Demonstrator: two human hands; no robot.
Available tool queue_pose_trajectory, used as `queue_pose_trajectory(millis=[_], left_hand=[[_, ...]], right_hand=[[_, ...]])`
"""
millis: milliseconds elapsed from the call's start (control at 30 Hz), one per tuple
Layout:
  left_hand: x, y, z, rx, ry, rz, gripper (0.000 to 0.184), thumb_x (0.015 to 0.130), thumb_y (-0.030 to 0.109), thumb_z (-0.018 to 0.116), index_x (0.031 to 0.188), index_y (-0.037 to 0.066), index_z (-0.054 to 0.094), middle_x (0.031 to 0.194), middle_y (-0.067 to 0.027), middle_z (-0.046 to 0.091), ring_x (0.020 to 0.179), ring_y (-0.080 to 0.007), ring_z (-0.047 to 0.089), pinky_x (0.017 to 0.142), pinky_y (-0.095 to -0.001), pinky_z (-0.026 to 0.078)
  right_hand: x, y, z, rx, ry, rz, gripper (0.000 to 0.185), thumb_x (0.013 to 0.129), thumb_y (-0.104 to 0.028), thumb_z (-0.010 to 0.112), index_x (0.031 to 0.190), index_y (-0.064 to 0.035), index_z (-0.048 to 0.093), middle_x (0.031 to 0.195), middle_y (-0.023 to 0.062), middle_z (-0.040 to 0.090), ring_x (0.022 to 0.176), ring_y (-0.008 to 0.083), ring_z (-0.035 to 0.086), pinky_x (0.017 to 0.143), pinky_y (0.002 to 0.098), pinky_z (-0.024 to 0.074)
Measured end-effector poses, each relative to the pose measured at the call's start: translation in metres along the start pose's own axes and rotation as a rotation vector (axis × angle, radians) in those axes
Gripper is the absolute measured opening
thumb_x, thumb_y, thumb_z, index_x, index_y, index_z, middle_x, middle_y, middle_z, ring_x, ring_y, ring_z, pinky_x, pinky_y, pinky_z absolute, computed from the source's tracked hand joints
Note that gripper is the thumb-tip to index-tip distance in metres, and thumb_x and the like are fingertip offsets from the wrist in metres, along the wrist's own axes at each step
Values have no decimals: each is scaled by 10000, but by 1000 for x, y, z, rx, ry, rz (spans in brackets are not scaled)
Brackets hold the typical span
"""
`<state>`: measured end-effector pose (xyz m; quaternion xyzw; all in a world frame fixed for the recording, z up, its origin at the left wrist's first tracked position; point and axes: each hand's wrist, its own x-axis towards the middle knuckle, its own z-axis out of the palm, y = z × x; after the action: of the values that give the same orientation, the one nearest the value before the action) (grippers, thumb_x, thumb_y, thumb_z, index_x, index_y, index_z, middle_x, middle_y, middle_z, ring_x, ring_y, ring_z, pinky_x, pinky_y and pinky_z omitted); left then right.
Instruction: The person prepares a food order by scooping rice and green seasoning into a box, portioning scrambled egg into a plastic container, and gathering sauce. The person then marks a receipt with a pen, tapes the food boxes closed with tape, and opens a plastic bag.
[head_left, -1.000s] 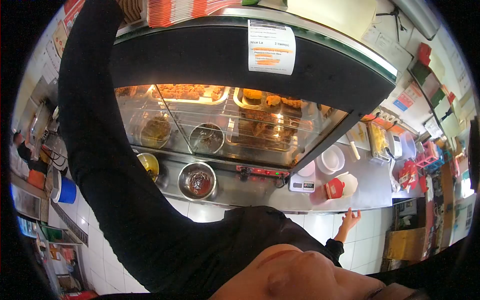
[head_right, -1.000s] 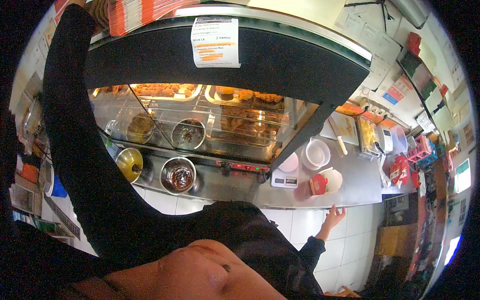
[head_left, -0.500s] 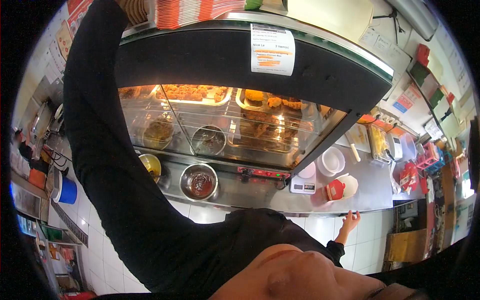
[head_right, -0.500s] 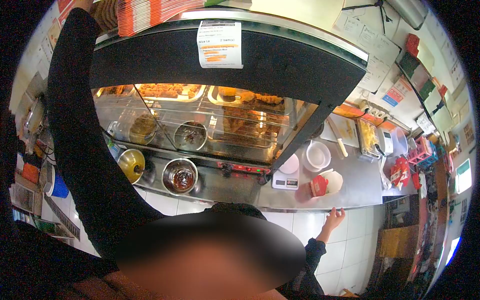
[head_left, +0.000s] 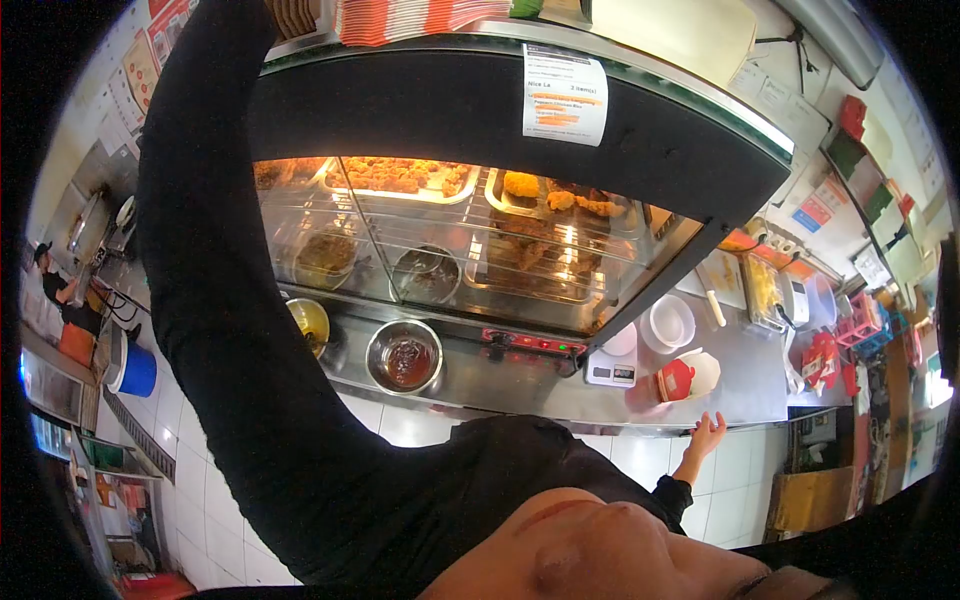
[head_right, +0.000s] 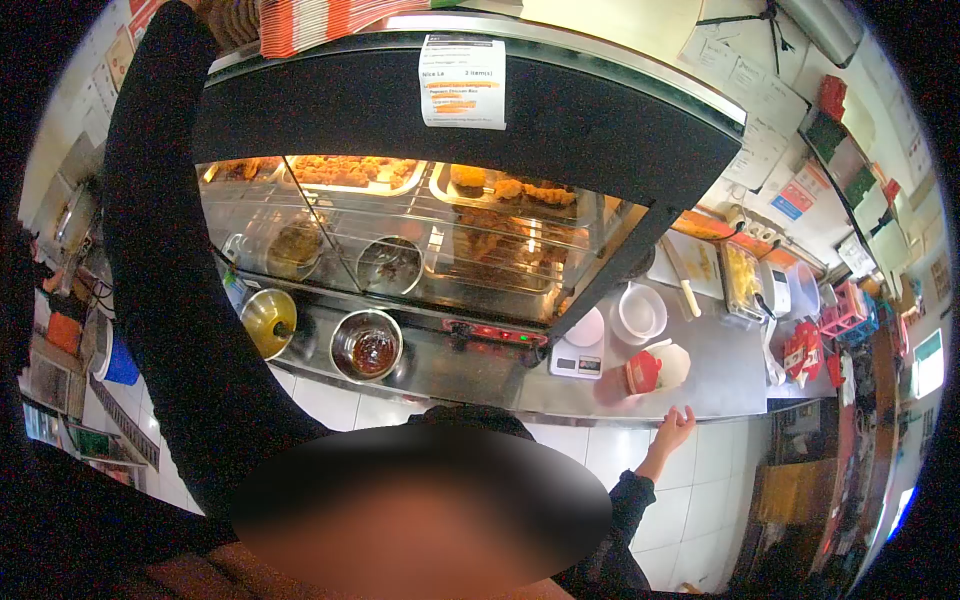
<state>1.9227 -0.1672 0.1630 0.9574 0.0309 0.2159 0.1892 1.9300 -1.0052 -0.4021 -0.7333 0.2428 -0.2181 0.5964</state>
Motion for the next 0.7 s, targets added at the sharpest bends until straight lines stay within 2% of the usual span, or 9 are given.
queue_pose_trajectory(millis=[67, 367, 700], left_hand=[[-1, -1, -2, -2, 1, -2, 470, 834, 169, 693, 1209, -20, 480, 1118, -134, 549, 1007, -206, 557, 784, -328, 518], [-3, -3, -8, -13, 5, -15, 493, 825, 157, 704, 1215, -29, 468, 1136, -140, 539, 1027, -214, 551, 793, -336, 520], [-6, -5, -14, -27, 20, -35, 518, 814, 143, 717, 1223, -39, 455, 1155, -146, 529, 1048, -223, 545, 802, -344, 522]], right_hand=[[-3, 1, 1, 16, -24, 19, 429, 871, -169, 649, 1253, -107, 463, 960, 67, 601, 729, 122, 534, 536, 247, 444], [-17, 11, -10, 80, -24, 70, 387, 871, -164, 647, 1223, -104, 498, 857, 12, 530, 711, 102, 511, 534, 244, 433], [-18, 12, -13, 15, 4, 85, 352, 863, -188, 638, 1191, -113, 537, 875, 8, 531, 715, 96, 508, 555, 265, 441]])
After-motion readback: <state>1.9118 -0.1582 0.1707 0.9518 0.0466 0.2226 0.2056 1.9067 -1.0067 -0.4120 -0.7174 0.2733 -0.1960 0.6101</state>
